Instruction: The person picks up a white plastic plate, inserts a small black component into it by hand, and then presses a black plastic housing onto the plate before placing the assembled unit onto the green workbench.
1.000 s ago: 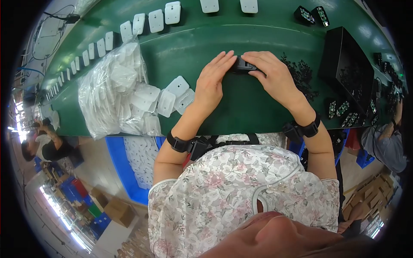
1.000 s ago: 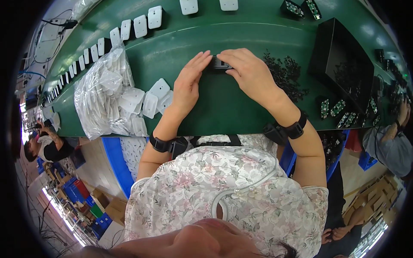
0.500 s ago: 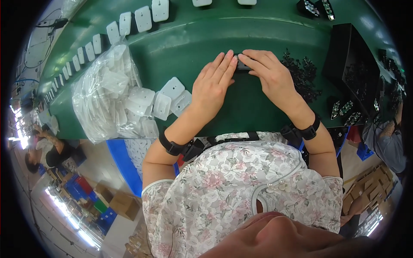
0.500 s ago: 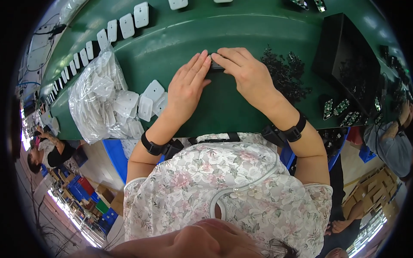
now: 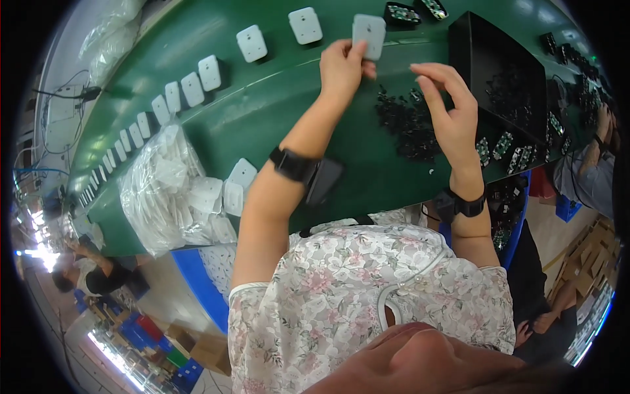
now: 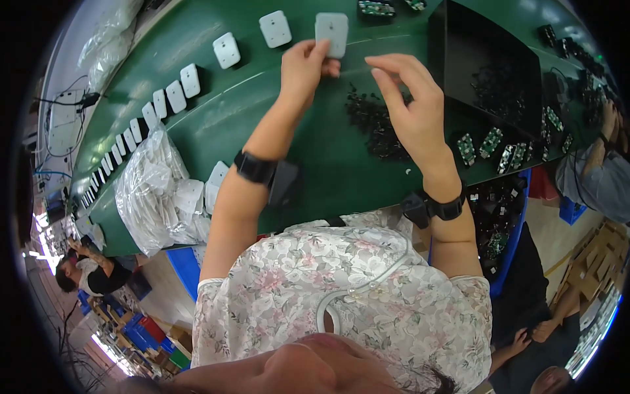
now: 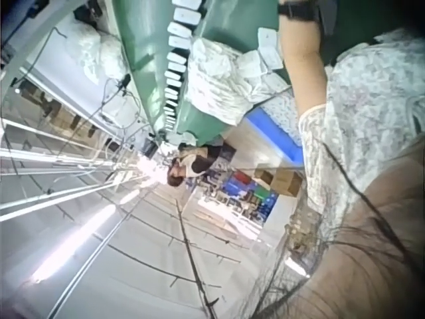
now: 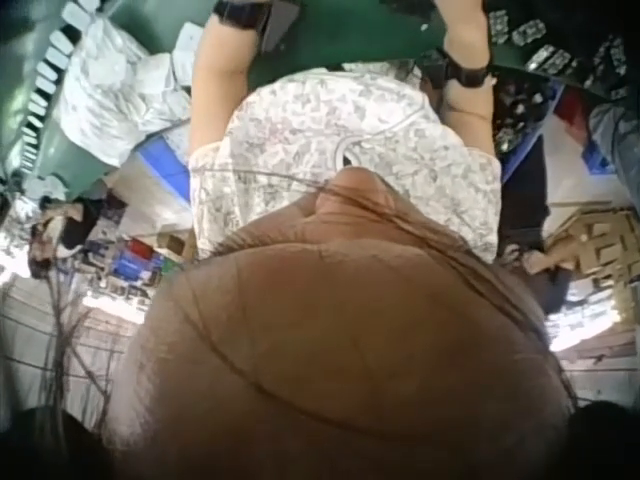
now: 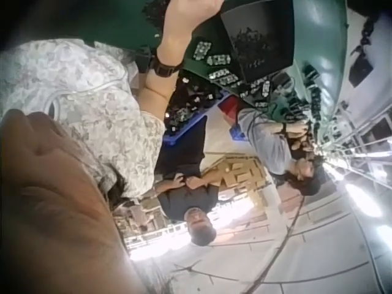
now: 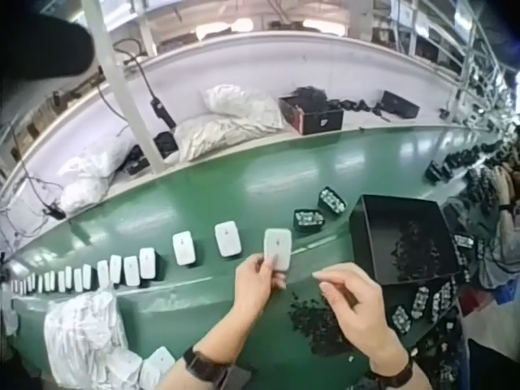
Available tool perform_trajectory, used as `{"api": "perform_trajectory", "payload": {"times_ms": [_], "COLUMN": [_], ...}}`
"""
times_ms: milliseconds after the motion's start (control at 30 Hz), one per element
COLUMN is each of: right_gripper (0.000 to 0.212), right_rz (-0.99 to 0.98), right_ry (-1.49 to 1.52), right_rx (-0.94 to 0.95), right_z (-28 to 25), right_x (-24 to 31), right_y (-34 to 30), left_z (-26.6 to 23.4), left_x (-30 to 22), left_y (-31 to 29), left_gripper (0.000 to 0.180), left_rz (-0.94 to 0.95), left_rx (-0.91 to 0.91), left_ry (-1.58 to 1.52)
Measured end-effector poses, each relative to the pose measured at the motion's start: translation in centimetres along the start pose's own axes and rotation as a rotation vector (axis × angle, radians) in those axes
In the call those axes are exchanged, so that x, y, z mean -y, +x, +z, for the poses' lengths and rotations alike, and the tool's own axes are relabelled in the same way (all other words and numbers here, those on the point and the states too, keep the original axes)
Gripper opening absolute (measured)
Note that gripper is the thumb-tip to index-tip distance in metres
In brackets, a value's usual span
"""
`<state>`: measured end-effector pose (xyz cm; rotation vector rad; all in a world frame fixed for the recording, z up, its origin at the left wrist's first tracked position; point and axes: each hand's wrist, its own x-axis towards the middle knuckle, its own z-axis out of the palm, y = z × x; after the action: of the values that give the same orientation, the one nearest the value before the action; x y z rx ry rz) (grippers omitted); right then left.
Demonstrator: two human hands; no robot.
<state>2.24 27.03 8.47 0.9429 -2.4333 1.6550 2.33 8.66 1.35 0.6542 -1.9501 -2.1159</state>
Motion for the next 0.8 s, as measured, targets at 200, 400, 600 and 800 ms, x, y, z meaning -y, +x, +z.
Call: {"api": "perform_trajectory", "payload": {"times_ms": [200, 400, 600, 800], "right_gripper": [0.014, 0.033, 0.012, 0.008], "right_rz": [0.019, -0.006, -0.086, -0.049], "right_ry": [-0.101, -0.508, -0.448, -0.441], "right_rx": [-0.052, 0.241, 0.254, 0.254], "right_z": [-2.7, -0.6, 1.0, 0.9], "right_x": [-1.6, -3.2, -3.1, -3.2], "right_y": [-3.3, -5.3, -5.4, -5.1], "left_z": [2.4, 2.4, 1.3, -1.4], "left_x": [0.6, 0.9, 1.1, -0.8], "left_y": [6.8, 7.2, 6.1, -8.7], "left_gripper": [0.031, 0.034, 0.035, 0.026], "left_rz": [-0.071, -0.107, -0.056, 0.611], "left_rx": [-0.158, -0.136, -0.315, -0.018], "left_ry": [-0.208, 0.033, 0.332, 0.714]}}
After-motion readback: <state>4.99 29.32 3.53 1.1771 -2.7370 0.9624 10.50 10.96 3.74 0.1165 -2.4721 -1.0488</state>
